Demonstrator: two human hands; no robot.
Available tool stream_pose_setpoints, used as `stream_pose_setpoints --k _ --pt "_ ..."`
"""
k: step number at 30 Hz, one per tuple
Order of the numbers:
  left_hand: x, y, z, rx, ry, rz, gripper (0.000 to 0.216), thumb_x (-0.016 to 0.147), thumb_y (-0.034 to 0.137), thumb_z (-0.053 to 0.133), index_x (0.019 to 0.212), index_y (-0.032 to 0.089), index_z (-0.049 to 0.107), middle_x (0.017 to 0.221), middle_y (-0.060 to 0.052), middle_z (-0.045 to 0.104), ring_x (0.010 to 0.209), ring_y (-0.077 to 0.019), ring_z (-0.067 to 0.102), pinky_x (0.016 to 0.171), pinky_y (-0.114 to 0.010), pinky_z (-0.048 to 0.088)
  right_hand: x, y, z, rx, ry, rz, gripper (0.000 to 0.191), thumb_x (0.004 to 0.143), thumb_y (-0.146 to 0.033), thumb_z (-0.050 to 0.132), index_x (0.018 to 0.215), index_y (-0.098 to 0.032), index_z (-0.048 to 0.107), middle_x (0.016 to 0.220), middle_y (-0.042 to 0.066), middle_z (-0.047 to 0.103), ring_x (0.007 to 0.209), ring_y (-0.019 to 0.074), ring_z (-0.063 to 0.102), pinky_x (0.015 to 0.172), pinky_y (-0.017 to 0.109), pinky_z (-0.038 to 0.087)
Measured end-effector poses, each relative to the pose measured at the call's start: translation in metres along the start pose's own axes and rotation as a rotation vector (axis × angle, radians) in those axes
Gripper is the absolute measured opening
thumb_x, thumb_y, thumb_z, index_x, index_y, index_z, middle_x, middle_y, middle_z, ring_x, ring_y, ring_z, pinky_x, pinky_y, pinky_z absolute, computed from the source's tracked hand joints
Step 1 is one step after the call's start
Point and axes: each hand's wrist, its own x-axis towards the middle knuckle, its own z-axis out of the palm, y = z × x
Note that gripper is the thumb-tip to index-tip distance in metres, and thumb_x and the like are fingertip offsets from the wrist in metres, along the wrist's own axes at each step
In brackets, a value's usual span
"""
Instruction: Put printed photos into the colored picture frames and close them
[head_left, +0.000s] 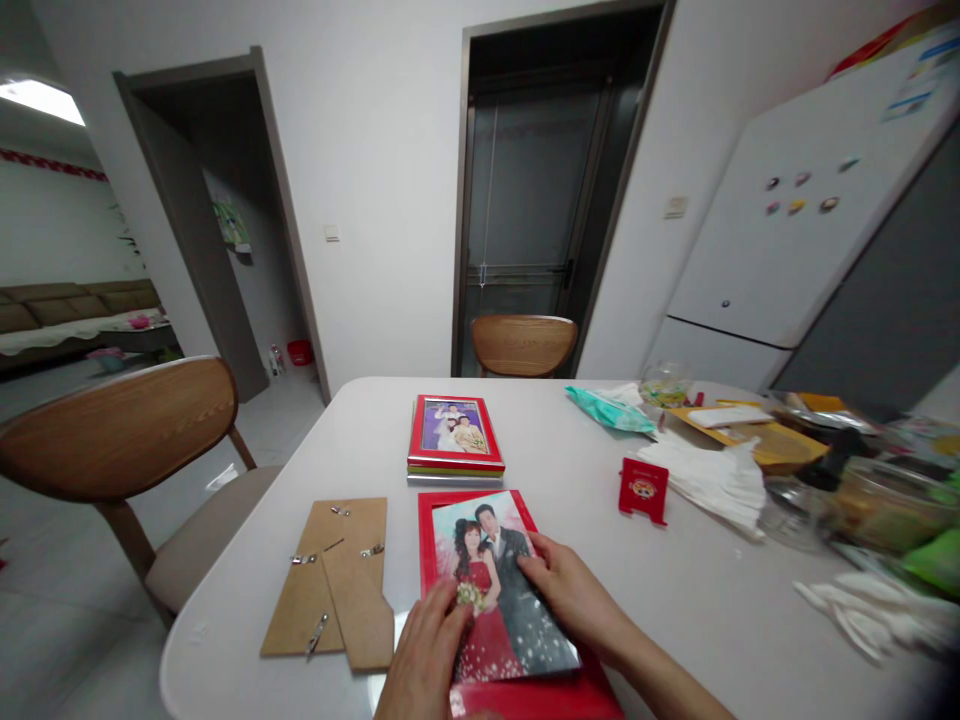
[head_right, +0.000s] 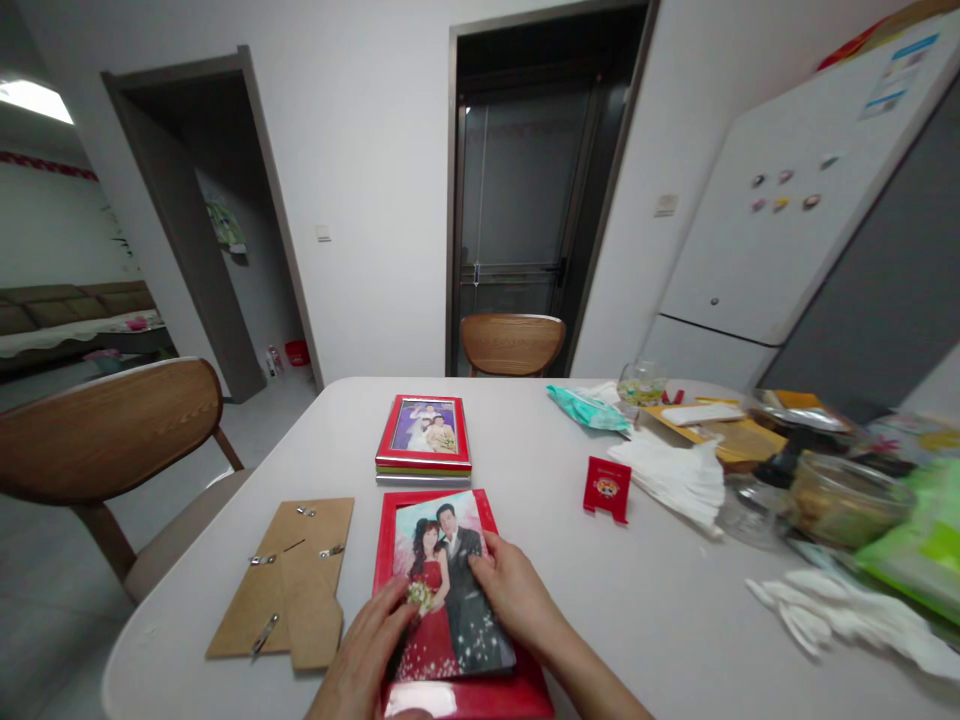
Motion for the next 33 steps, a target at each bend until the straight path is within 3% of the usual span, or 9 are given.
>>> stream_pose_setpoints --k 3,6,14,19,24,28,33 --pt "-0.001 -0.004 0.001 0.047 0.001 0.048 0.066 0.061 0.039 0.065 0.121 0.023 0.042 0.133 -0.013 0.033 0.122 -0.0309 0.026 0.100 -0.047 0.020 0.002 -0.003 -0.006 -0.330 0.070 -0.079 0.032 0.072 -0.030 0.043 0.095 -0.014 0.057 0.091 0.008 0.064 0.081 0.0208 0.058 0.071 0.028 0.042" --pt "-0.002 -0.006 0.001 0.078 0.004 0.067 0.065 0.062 0.040 0.065 0.120 0.023 0.042 0.131 -0.013 0.035 0.121 -0.0325 0.029 0.099 -0.049 0.023 0.002 -0.008 -0.010 -0.599 0.140 -0.062 0.029 0.071 -0.032 0.047 0.093 -0.017 0.059 0.092 0.009 0.064 0.084 0.0216 0.057 0.072 0.027 0.039" --pt "0.004 -0.001 -0.003 0.106 -0.046 0.013 0.060 0.059 0.039 0.067 0.114 0.023 0.050 0.126 -0.013 0.043 0.117 -0.0350 0.034 0.096 -0.052 0.026 0.000 -0.008 -0.011 -0.927 0.204 -0.019 0.031 0.069 -0.036 0.050 0.095 -0.019 0.057 0.085 0.010 0.064 0.078 0.0240 0.058 0.060 0.027 0.036" --pt "0.012 0.012 -0.007 0.141 -0.085 -0.063 0.059 0.055 0.040 0.069 0.108 0.019 0.054 0.125 -0.015 0.044 0.115 -0.0359 0.037 0.094 -0.052 0.029 0.000 -0.008 -0.008 -0.918 0.185 -0.033 0.034 0.070 -0.034 0.049 0.100 -0.018 0.056 0.089 0.010 0.063 0.080 0.0222 0.057 0.063 0.026 0.037" --pt "0.024 0.031 -0.014 0.245 -0.186 -0.198 0.062 0.056 0.029 0.065 0.114 0.014 0.049 0.128 -0.015 0.040 0.118 -0.0306 0.034 0.097 -0.047 0.028 0.001 -0.012 -0.011 -0.937 0.213 -0.053 0.036 0.072 -0.032 0.046 0.104 -0.017 0.054 0.090 0.008 0.062 0.082 0.0200 0.057 0.067 0.025 0.038" --pt "0.029 0.028 -0.011 0.234 -0.091 -0.232 0.068 0.057 0.024 0.062 0.121 0.012 0.040 0.135 -0.016 0.027 0.124 -0.0282 0.023 0.100 -0.044 0.024 0.007 -0.004 -0.025 -0.976 0.297 -0.012 0.043 0.072 -0.036 0.045 0.108 -0.013 0.051 0.098 0.013 0.059 0.086 0.0225 0.055 0.069 0.028 0.039" --pt "0.028 0.011 0.001 0.178 0.009 -0.195 0.064 0.063 0.025 0.057 0.122 0.007 0.037 0.136 -0.017 0.025 0.126 -0.0265 0.019 0.101 -0.042 0.023 0.013 0.006 -0.033 -0.786 0.245 0.006 0.045 0.067 -0.029 0.049 0.108 -0.011 0.050 0.088 0.012 0.064 0.079 0.0221 0.059 0.068 0.028 0.041"
